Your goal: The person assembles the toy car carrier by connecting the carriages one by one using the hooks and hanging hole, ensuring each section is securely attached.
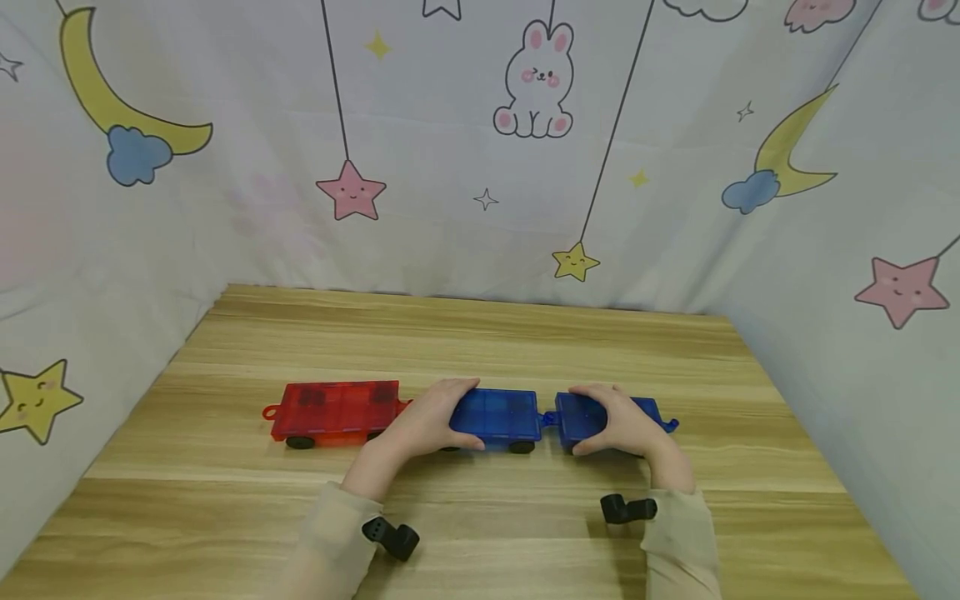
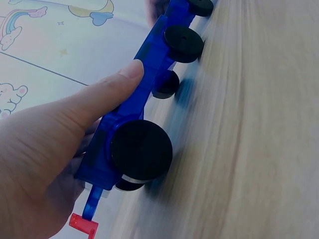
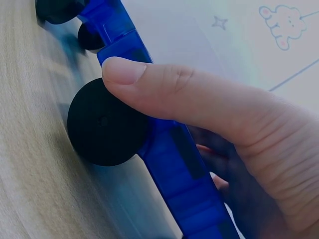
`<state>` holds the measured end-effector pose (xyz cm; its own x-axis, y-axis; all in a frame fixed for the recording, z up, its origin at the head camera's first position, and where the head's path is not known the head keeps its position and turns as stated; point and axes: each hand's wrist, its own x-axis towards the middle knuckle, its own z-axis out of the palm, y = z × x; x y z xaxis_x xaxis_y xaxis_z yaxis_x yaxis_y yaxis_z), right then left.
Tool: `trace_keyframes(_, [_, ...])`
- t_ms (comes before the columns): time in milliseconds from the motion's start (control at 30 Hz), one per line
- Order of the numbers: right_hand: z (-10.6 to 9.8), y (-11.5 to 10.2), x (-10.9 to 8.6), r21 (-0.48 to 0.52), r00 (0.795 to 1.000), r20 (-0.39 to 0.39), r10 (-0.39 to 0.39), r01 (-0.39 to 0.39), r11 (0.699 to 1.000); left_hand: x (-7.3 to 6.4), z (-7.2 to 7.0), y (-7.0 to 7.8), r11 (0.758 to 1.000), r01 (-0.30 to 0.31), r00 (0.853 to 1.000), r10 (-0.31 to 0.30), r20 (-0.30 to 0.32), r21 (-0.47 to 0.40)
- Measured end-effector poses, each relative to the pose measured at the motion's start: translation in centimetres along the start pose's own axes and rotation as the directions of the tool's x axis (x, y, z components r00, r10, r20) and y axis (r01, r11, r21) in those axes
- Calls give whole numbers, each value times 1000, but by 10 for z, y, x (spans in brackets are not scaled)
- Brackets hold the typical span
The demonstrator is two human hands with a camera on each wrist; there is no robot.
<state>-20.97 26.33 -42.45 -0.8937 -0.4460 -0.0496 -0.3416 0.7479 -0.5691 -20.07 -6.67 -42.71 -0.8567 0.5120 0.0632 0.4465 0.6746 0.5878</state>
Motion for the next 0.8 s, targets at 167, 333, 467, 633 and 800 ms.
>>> trace_keyframes(167, [0,0,0,1,1000,-5,-5,5,1000,-1,0,1,1000,-13,1000,13,-7,1])
trace_keyframes(333, [0,0,0,-31,1000,-20,-15,14,999,-1,0,-1,1000,-19,1000,19,-6,13])
trace_keyframes(467, [-1,-2,0,-25,1000,-20,-15,14,1000,-3,-2,-5,999,-37,999,36,9,18])
trace_keyframes(633, [-2,-8,2,-15,999,-42,-31,30,999,-6,-12,-10,999,-40,999,40,15,-27])
trace_keyframes(800, [-1,-23,5,13,995,-79,-59,60,998,-12,-25,-21,998,-32,999,31,-9,-45])
